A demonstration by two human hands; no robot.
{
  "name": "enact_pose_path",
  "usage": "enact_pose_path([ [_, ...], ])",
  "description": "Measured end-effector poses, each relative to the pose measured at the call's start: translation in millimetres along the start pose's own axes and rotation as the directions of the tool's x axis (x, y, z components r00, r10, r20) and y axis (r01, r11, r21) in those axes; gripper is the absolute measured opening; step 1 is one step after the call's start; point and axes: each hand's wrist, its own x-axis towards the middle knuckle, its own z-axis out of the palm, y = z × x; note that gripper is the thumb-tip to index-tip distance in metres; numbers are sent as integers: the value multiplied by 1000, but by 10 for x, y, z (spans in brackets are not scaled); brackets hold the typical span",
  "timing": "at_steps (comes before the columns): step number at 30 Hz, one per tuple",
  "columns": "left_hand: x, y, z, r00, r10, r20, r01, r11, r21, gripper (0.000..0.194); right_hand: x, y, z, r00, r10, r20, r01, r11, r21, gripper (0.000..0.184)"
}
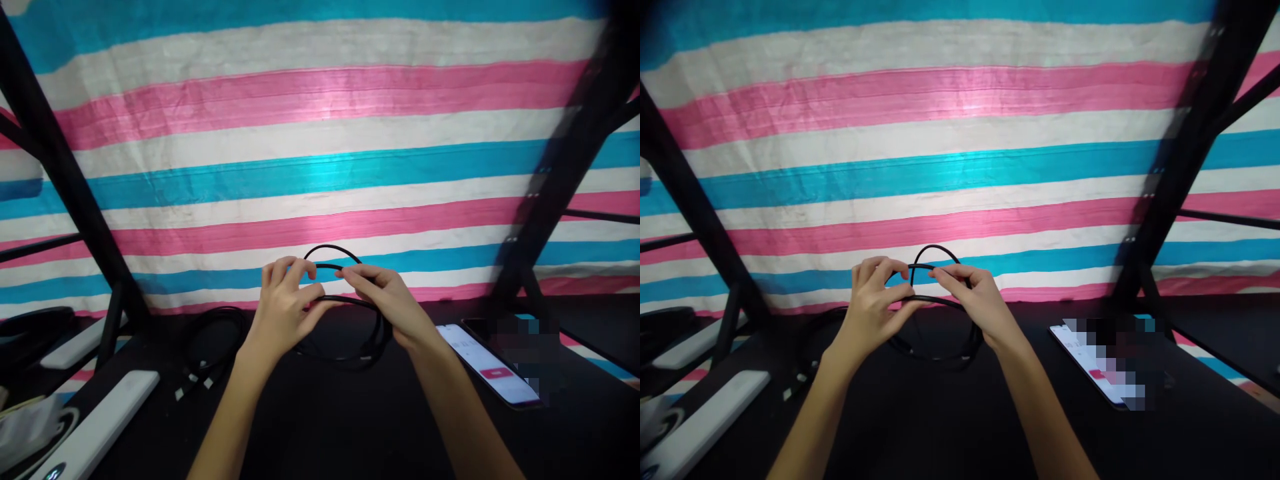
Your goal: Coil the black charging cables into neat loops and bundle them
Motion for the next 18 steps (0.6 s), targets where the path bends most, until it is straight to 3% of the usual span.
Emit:
enact_pose_path([
  [8,5,-116,-60,987,-159,16,160,973,-165,21,126,126,-228,988,20,-155,-39,992,-123,38],
  [11,-2,-179,-29,944,-330,7,316,896,-313,27,176,209,-325,973,22,-229,-61,984,-165,35],
  [13,-21,-257,-21,853,-518,59,487,752,-445,38,195,241,-384,959,9,-283,-67,979,-195,33],
  [15,-54,-372,-25,723,-677,138,623,553,-553,45,204,248,-435,941,-16,-338,-59,976,-210,32],
  [18,-125,-599,-67,578,-792,198,653,303,-694,43,206,224,-520,917,-19,-399,-65,978,-196,30],
])
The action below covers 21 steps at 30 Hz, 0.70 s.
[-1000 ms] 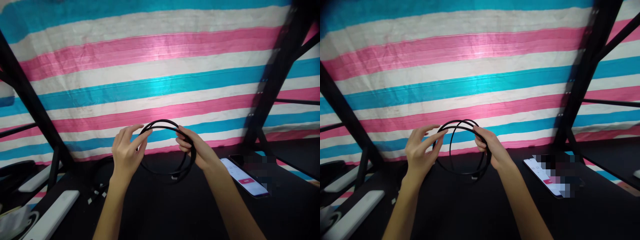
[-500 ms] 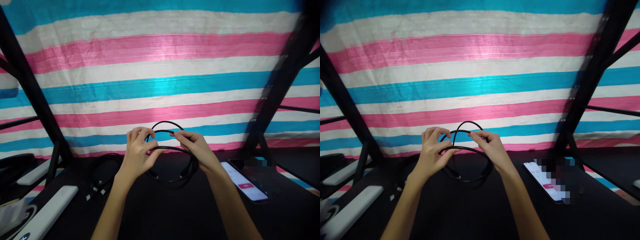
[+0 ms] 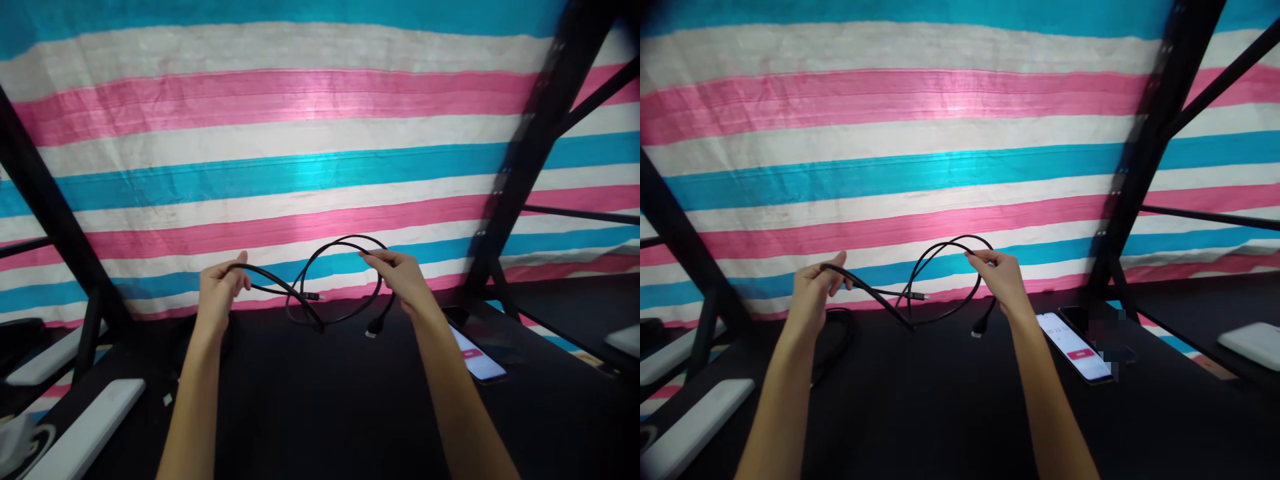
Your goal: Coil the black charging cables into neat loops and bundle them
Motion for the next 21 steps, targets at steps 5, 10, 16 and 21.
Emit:
enact_pose_path([
  [5,137,-50,-455,953,-77,-294,85,996,15,25,89,47,-267,995,68,-79,-71,997,-43,22],
  [10,79,-75,-953,953,-196,-230,245,947,209,30,157,157,-519,987,48,-152,-62,994,-90,19],
  [16,-22,35,-910,870,-279,407,171,944,282,27,21,7,-323,995,-96,38,100,985,-142,23],
  [21,-81,171,-372,685,30,728,-176,976,126,17,-170,-203,-76,958,-235,167,260,954,-149,23],
])
